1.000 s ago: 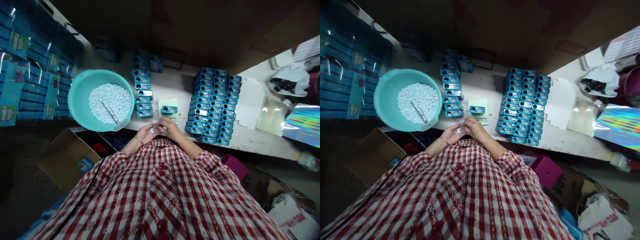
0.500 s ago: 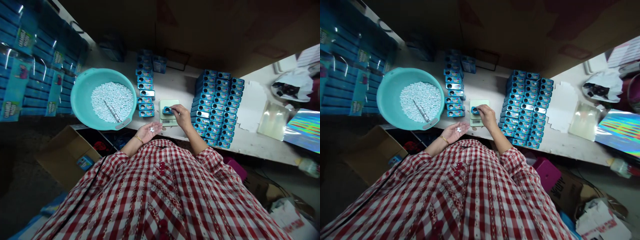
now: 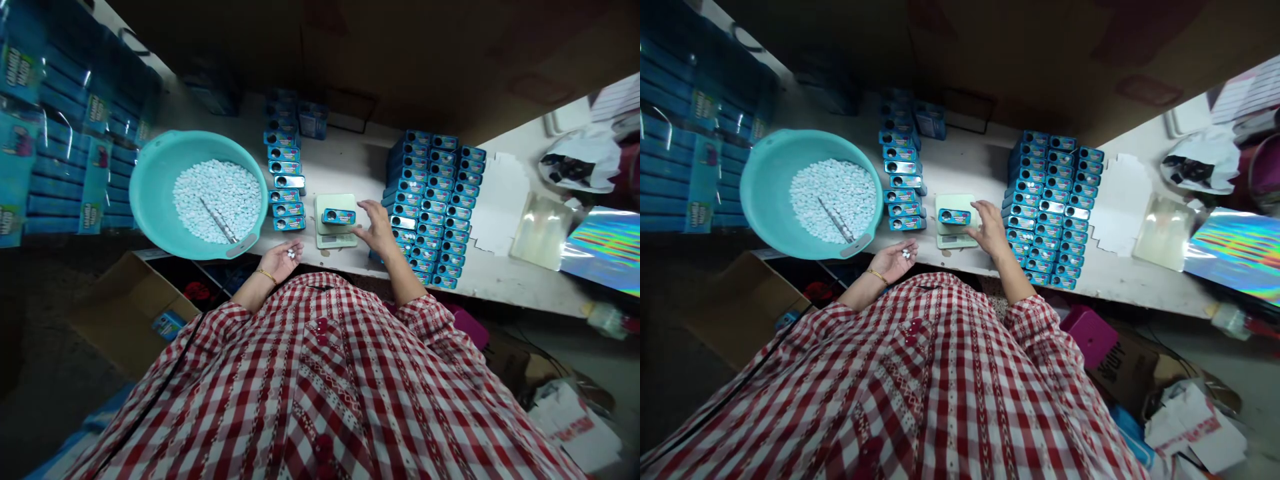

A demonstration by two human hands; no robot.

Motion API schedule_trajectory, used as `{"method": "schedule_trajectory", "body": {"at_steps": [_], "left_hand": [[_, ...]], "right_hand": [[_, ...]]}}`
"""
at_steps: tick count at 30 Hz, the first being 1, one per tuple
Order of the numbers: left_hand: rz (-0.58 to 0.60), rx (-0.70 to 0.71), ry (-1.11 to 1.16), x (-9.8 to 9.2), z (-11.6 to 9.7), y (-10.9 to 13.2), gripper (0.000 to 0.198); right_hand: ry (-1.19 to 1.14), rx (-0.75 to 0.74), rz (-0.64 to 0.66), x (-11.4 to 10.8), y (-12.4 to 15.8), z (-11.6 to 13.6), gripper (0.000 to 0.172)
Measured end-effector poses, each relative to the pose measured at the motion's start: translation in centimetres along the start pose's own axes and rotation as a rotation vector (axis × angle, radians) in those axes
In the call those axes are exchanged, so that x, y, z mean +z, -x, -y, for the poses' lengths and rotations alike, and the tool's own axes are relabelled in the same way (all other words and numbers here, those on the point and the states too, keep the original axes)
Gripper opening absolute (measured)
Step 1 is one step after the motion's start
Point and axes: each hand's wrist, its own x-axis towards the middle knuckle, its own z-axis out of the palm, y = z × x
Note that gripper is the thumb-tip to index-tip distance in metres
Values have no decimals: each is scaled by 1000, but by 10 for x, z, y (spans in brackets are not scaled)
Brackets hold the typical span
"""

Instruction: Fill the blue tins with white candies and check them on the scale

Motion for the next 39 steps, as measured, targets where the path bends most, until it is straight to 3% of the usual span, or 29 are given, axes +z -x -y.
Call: {"method": "schedule_trajectory", "body": {"at_steps": [5,9,11,13,17,20,23,28,30,33,36,39], "left_hand": [[-33,4,8,0,-3,-1,20],[-39,-6,29,-2,-5,-1,20],[-31,-13,42,-4,-7,0,21],[-27,-11,57,-8,-9,2,21],[-35,28,79,-16,-14,6,19],[-50,47,103,-22,-15,11,19],[-47,39,117,-26,-13,14,19],[43,31,73,-10,-17,15,26],[113,61,52,8,-25,14,29],[192,118,39,38,-39,9,30],[248,195,48,58,-47,0,34],[275,215,17,65,-45,-10,41]], "right_hand": [[63,16,124,12,-7,9,63],[120,0,226,16,-15,14,46],[122,-16,217,15,-30,13,40],[136,-24,145,13,-57,11,38],[209,56,8,16,-140,9,36],[230,152,17,26,-192,15,37],[225,165,34,38,-213,20,41],[158,198,109,46,-203,12,50],[88,184,41,42,-188,16,50],[-39,-32,-73,34,-147,41,37],[-135,-358,147,32,-99,76,28],[-68,-421,268,37,-72,93,24]]}}
